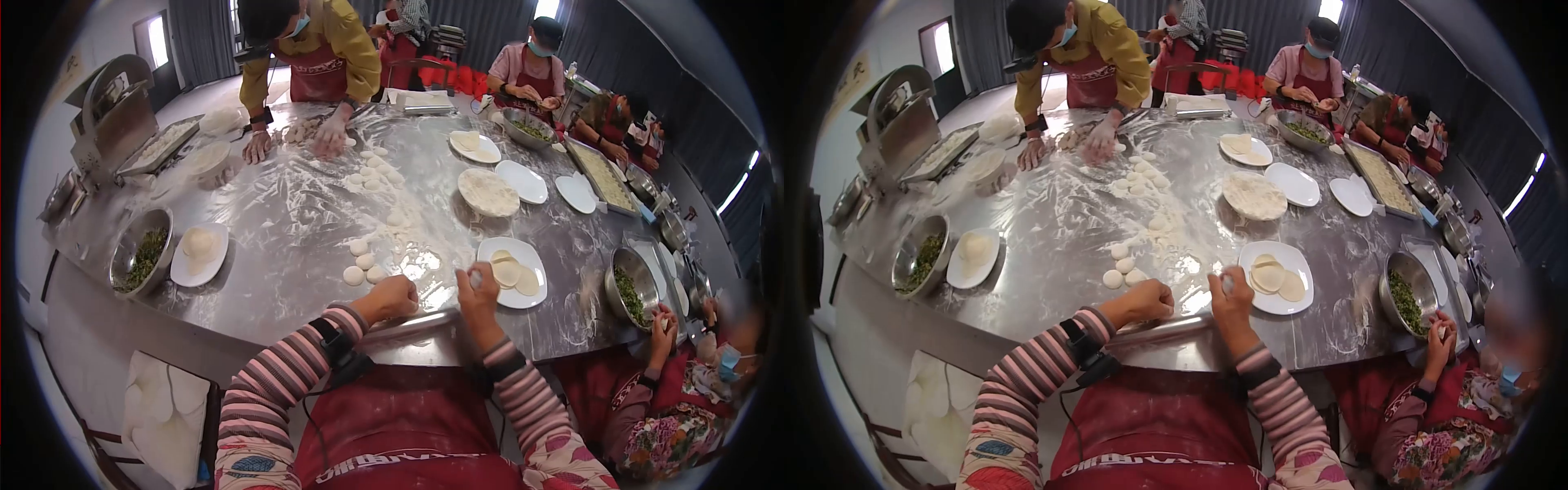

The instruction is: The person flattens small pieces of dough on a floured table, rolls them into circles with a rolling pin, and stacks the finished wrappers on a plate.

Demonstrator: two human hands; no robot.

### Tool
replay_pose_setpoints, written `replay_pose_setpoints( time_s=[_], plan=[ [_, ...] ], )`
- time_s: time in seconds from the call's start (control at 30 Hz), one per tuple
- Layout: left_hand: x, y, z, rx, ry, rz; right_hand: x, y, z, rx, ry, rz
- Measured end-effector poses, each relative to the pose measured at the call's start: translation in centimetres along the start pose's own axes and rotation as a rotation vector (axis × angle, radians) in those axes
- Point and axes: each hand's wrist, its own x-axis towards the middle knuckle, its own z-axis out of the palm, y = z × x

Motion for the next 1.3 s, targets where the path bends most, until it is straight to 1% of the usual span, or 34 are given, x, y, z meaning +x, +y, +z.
replay_pose_setpoints(
  time_s=[0.03,0.07,0.1,0.17,0.2,0.23,0.27,0.3,0.33,0.37,0.4,0.43,0.47,0.53,0.57,0.6,0.63,0.67,0.7,0.73,0.77,0.8,0.83,0.87,0.93,0.97,1.0,1.03,1.1,1.13,1.2,1.23,1.27,1.3],
  plan=[
    [-0.5,-0.2,0.2,-0.004,0.034,-0.004,-1.0,0.5,-0.9,-0.044,0.027,-0.099],
    [-0.7,-0.4,0.1,-0.006,0.072,-0.006,-1.4,0.3,-1.3,-0.043,0.020,-0.106],
    [-1.0,-0.6,0.0,-0.014,0.021,-0.008,-1.8,0.1,-1.7,-0.040,0.039,-0.103],
    [-1.1,-0.4,0.4,0.039,0.020,-0.006,-1.7,-0.3,-1.2,-0.065,0.096,-0.093],
    [-1.1,-0.1,0.7,0.105,0.021,0.011,-0.7,-0.4,-0.6,-0.128,0.040,-0.076],
    [-0.8,0.2,0.8,0.120,0.069,0.021,0.3,-0.1,0.4,-0.114,0.020,-0.049],
    [-0.2,0.1,0.8,0.131,0.072,0.028,1.2,0.1,1.3,-0.099,-0.005,-0.030],
    [0.5,-0.3,1.0,0.105,0.063,0.055,1.6,0.0,1.8,-0.070,-0.023,0.025],
    [0.9,-0.6,1.0,0.077,0.054,0.082,1.4,-0.2,1.4,-0.069,-0.019,0.024],
    [0.8,-0.5,0.8,0.078,0.058,0.085,0.8,-0.4,0.7,-0.099,0.014,-0.032],
    [0.5,-0.5,0.6,0.101,0.014,0.091,0.0,-0.3,-0.1,-0.131,0.042,-0.090],
    [0.3,-0.5,0.5,0.122,-0.027,0.094,-1.5,0.4,-1.3,-0.149,0.025,-0.053],
    [0.0,-0.4,0.3,0.117,-0.015,0.092,-2.8,-0.3,-2.2,-0.120,0.043,-0.023],
    [-0.9,-0.3,0.3,0.008,-0.045,0.030,-3.6,-1.3,-3.2,-0.059,-0.005,0.105],
    [-0.8,-0.3,0.3,0.099,-0.060,0.060,-3.1,-0.8,-2.2,-0.076,0.019,0.037],
    [-0.7,-0.2,0.5,0.111,-0.082,0.055,-1.8,-0.2,-1.1,-0.099,0.050,-0.026],
    [-0.2,0.2,0.6,0.164,-0.026,0.067,0.0,-0.9,-0.2,-0.107,0.031,-0.059],
    [0.4,0.5,0.7,0.217,0.037,0.084,0.9,0.6,1.3,-0.099,0.016,-0.055],
    [1.2,-0.3,1.3,0.213,0.080,0.123,1.7,0.7,2.1,-0.074,-0.012,-0.013],
    [1.2,0.1,1.0,0.217,0.075,0.129,2.1,0.4,2.4,-0.049,-0.047,0.028],
    [1.2,0.2,0.6,0.197,-0.004,0.142,1.7,0.2,1.8,-0.053,-0.046,0.030],
    [1.0,0.2,0.4,0.170,-0.080,0.154,0.8,-0.1,0.6,-0.093,-0.025,-0.008],
    [0.4,-0.1,0.5,0.199,-0.066,0.205,-0.1,-0.6,-0.6,-0.131,-0.009,-0.052],
    [-0.3,-0.1,0.6,0.188,-0.056,0.203,-1.7,-0.6,-1.7,-0.139,0.021,-0.050],
    [-1.2,-0.1,0.6,0.013,-0.053,0.099,-3.9,-1.4,-3.5,0.003,-0.022,0.131],
    [-1.3,-0.3,0.8,-0.067,-0.095,0.038,-3.6,-1.3,-3.1,0.006,-0.021,0.142],
    [-1.3,-0.3,0.9,-0.060,-0.111,0.031,-2.7,-1.1,-2.3,-0.056,-0.013,0.088],
    [-1.1,0.0,0.7,0.021,-0.065,0.061,-1.7,-1.0,-1.6,-0.121,0.000,0.032],
    [0.2,0.3,0.7,0.150,0.046,0.103,1.0,-0.1,1.0,-0.096,-0.030,0.009],
    [0.3,0.6,0.9,0.156,0.049,0.110,1.8,0.0,1.7,-0.089,-0.047,-0.007],
    [0.4,0.8,1.0,0.199,0.046,0.089,1.2,0.0,1.1,-0.087,-0.033,-0.008],
    [0.2,0.5,0.8,0.166,-0.002,0.134,0.5,0.1,0.5,-0.089,-0.027,-0.004],
    [-0.7,1.3,0.4,0.211,-0.010,0.116,-0.4,-0.5,-0.7,-0.137,0.015,-0.090],
    [-0.8,0.7,0.6,0.190,0.013,0.104,-2.1,-0.4,-1.8,-0.135,0.028,-0.057]
  ],
)
